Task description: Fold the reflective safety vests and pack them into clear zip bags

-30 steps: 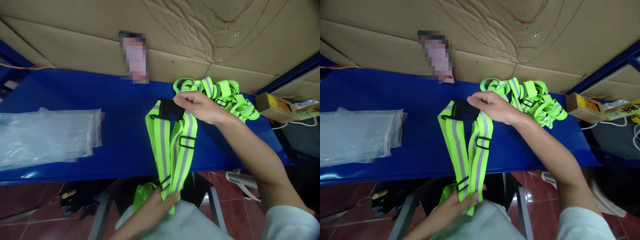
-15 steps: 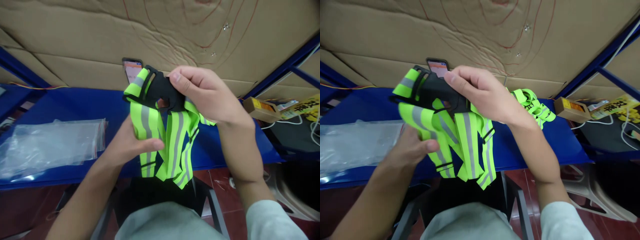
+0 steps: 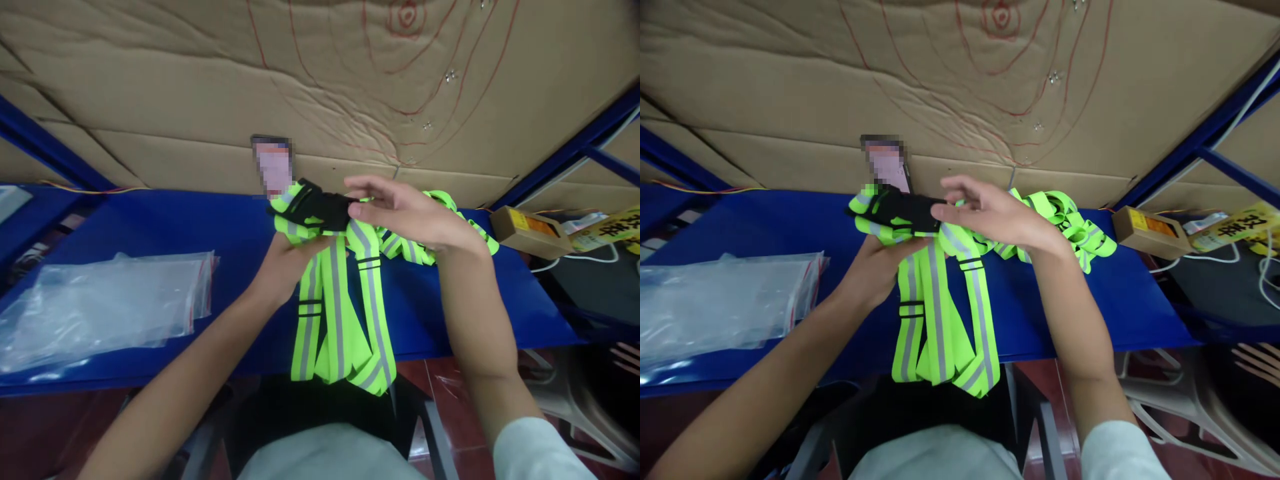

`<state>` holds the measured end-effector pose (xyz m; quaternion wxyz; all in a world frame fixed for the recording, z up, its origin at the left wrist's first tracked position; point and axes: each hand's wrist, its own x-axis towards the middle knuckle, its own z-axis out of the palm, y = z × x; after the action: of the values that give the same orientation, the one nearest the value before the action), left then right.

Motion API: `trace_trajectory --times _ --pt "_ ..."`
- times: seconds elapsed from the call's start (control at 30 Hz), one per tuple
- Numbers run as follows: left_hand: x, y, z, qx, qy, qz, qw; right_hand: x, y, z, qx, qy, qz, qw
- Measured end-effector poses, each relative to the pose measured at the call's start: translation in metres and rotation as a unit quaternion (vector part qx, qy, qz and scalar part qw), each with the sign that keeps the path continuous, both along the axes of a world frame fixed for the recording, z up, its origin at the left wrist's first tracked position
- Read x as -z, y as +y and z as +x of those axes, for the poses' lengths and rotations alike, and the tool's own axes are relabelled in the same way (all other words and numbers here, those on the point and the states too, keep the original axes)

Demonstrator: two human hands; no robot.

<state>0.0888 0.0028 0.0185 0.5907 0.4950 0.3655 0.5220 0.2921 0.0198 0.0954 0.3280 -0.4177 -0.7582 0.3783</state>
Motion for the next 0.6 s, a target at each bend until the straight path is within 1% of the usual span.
trace_trajectory --times 0.07,0.1,0.17,0.23,0.3,0.37,0.43,0.47,0.53,0.6 --pt "0.005 0.006 0.0 0.023 -0.023 -0.054 0.998 0.004 0.008 0.006 -0.015 -0.067 -0.051 0.996" --pt "0.008 0.007 0.001 0.039 -0.022 -0.079 0.996 0.006 0.012 0.007 -0.014 -0.095 -0.056 0.994" --pt "0.012 0.007 0.002 0.073 -0.005 -0.116 0.991 0.013 0.021 0.003 0.016 -0.128 -0.037 0.991" --pt "0.018 0.005 0.003 0.091 0.01 -0.136 0.987 0.019 0.027 -0.003 0.054 -0.135 -0.021 0.989" --pt "0.026 0.005 0.002 0.091 0.025 -0.128 0.987 0.024 0.032 -0.008 0.067 -0.106 -0.048 0.991" --pt "0.034 0.005 0.002 0.085 0.044 -0.096 0.991 0.028 0.035 -0.012 0.067 -0.032 -0.114 0.991" --pt "0.04 0.006 0.002 0.089 0.047 -0.075 0.992 0.031 0.036 -0.015 0.068 0.056 -0.183 0.979" --pt "0.041 0.006 0.002 0.103 0.03 -0.081 0.991 0.034 0.037 -0.017 0.07 0.091 -0.203 0.972" --pt "0.04 0.006 0.003 0.142 -0.031 -0.108 0.983 0.041 0.037 -0.022 0.085 0.137 -0.209 0.965" --pt "0.037 0.006 0.004 0.152 -0.082 -0.121 0.977 0.05 0.038 -0.031 0.111 0.157 -0.184 0.964"
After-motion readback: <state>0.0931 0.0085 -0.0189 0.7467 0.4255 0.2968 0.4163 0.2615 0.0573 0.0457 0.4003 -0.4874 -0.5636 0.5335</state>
